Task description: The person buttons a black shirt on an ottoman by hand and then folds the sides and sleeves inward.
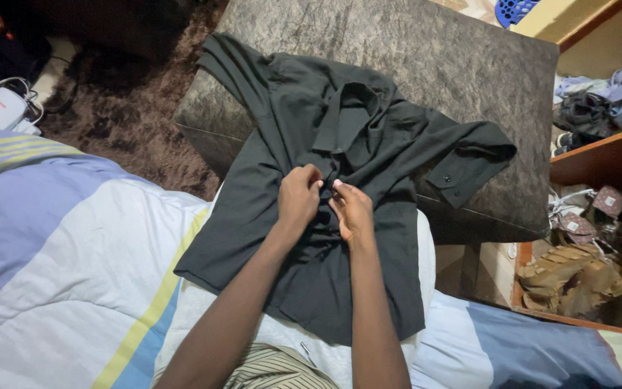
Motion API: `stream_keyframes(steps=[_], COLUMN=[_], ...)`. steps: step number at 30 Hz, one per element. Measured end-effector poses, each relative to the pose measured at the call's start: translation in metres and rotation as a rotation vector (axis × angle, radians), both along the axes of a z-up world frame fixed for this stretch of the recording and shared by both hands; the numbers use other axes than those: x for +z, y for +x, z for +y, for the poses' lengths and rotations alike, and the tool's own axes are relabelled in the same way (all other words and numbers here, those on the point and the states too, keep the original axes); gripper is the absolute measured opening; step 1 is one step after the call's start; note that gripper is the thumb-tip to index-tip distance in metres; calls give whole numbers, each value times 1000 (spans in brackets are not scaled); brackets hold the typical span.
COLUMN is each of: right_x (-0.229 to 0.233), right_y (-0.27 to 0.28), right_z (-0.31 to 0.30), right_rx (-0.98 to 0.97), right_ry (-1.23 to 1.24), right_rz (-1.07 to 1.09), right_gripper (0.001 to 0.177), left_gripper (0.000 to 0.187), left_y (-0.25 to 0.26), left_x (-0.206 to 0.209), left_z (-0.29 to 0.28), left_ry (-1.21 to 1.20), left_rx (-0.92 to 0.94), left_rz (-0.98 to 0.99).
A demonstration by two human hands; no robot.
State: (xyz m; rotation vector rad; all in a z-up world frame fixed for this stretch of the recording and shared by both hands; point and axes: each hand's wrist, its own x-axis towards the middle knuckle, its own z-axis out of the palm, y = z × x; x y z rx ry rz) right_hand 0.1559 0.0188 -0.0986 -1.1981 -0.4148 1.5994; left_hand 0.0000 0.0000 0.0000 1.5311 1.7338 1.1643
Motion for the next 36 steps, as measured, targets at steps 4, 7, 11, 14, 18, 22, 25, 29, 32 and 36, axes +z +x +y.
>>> stream_keyframes(steps=[4,7,11,14,18,22,25,29,32,36], right_x=[5,18,31,35,35,40,42,42,44,57], right_y=[-12,-20,-24,-26,-26,-26,-27,-29,-31,-35], right_z=[-4,-6,-11,-12,-13,-13,-13,-16,-17,-21], right_rx=[-35,-33,0,-16,-31,-30,-30,-33,-46,-47], right_ry=[132,195,192,209,235,221,217,252,309,424], right_rz=[-191,-343,-375,-373,-361,-298,-380,-573,-595,-970], right_gripper=[15,11,8,7,6,6,8,13,16,21], left_gripper=[10,11,11,12,12,12,13,14,13,15], left_y=[0,2,2,2,3,3,2,3,3,5], left_x=[2,1,2,4,2,1,3,4,0,-5], left_z=[-1,-1,-2,-1,0,1,0,-1,0,1], left_ry=[-16,-11,41,62,117,153,137,137,149,142], left_rx=[-2,-4,-1,12,18,-23,-35,-41,-42,-58], left_rz=[-26,-32,-11,-4,-29,-92,-108,-114,-117,-150])
